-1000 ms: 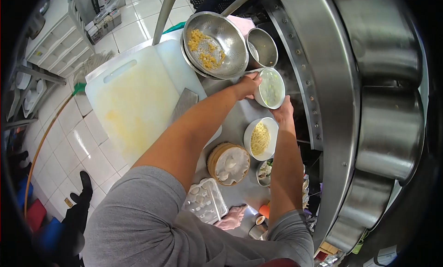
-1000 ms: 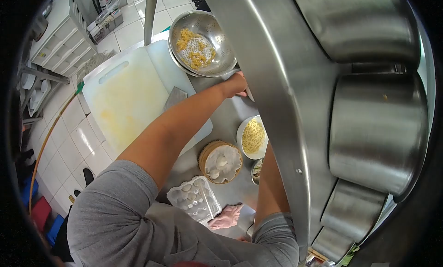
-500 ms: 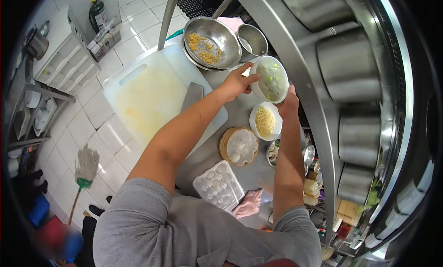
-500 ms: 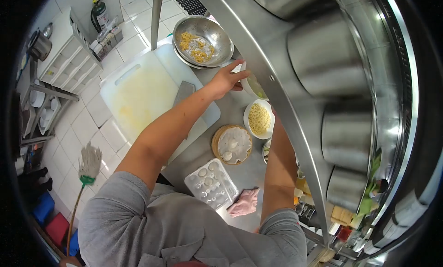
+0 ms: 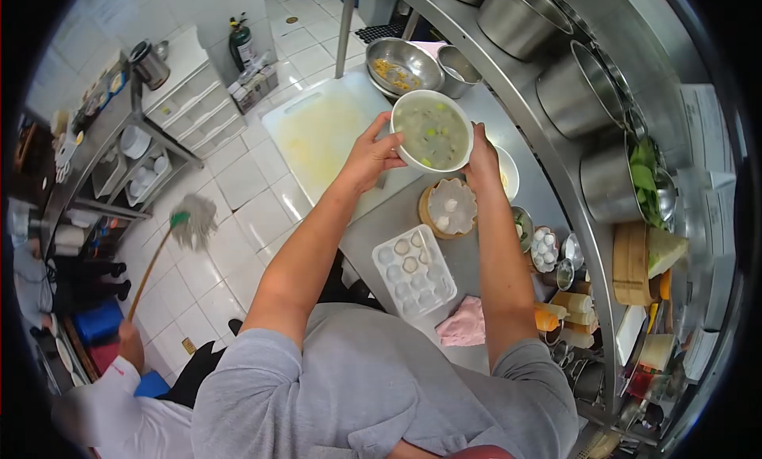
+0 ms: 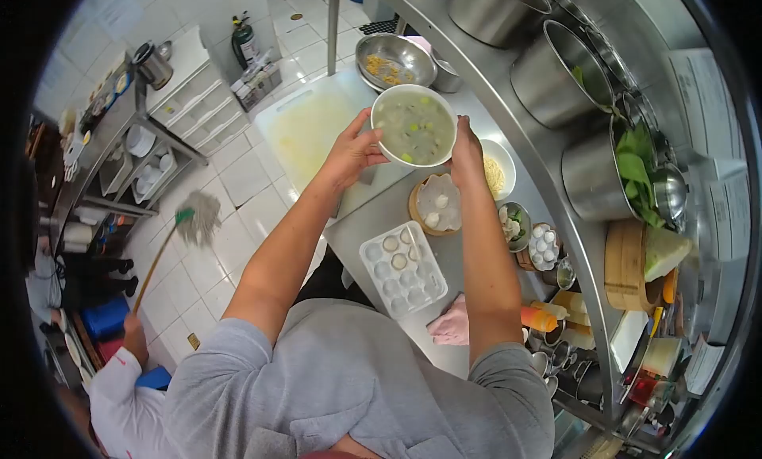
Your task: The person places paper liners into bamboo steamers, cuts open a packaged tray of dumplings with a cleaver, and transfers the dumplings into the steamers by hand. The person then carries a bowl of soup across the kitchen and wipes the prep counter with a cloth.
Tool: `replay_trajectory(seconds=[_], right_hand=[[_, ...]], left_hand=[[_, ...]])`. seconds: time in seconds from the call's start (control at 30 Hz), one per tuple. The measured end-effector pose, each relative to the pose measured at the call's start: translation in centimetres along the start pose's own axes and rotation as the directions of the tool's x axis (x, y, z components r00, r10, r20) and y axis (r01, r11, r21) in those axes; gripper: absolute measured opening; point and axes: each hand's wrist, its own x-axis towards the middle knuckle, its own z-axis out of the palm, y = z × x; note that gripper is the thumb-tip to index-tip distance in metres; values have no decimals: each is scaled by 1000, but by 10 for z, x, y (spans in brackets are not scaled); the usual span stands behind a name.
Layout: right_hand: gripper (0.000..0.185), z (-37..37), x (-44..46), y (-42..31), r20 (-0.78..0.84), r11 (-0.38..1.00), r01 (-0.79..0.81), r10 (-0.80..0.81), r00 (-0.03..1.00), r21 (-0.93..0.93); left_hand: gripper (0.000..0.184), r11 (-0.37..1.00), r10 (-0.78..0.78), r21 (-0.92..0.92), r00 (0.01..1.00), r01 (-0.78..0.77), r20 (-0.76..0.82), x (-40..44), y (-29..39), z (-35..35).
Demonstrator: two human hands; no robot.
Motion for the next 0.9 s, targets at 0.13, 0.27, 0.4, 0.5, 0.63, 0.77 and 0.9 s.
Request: replay_trajectory(seconds=[0.13,0.27,0.4,0.5,0.63,0.77,0.9], right_hand=[[68,18,-44,10,114,1000,-4,6,993,-16],[67,45,-87,9,217,998,25,-10,976,-66],[71,86,-125,12,305,995,46,-15,952,-94],[74,122,-145,15,372,989,72,-18,928,-131],[79,179,-166,19,449,988,25,47,892,-152],[83,250,-182,26,559,990,7,75,826,-144],[84,333,-177,51,599,991,1,80,797,-134]], left_hand=[[85,999,31,-24,999,-31,-33,-59,5,-18],[93,997,59,-42,997,-62,-53,-114,18,-38],[96,996,87,-14,991,-89,-102,-166,33,-70],[98,990,130,-33,986,-134,-107,-199,49,-94],[102,978,191,-52,966,-203,-174,-237,69,-137],[105,968,223,-48,936,-245,-272,-269,98,-189],[103,962,250,-26,914,-273,-321,-296,138,-251]])
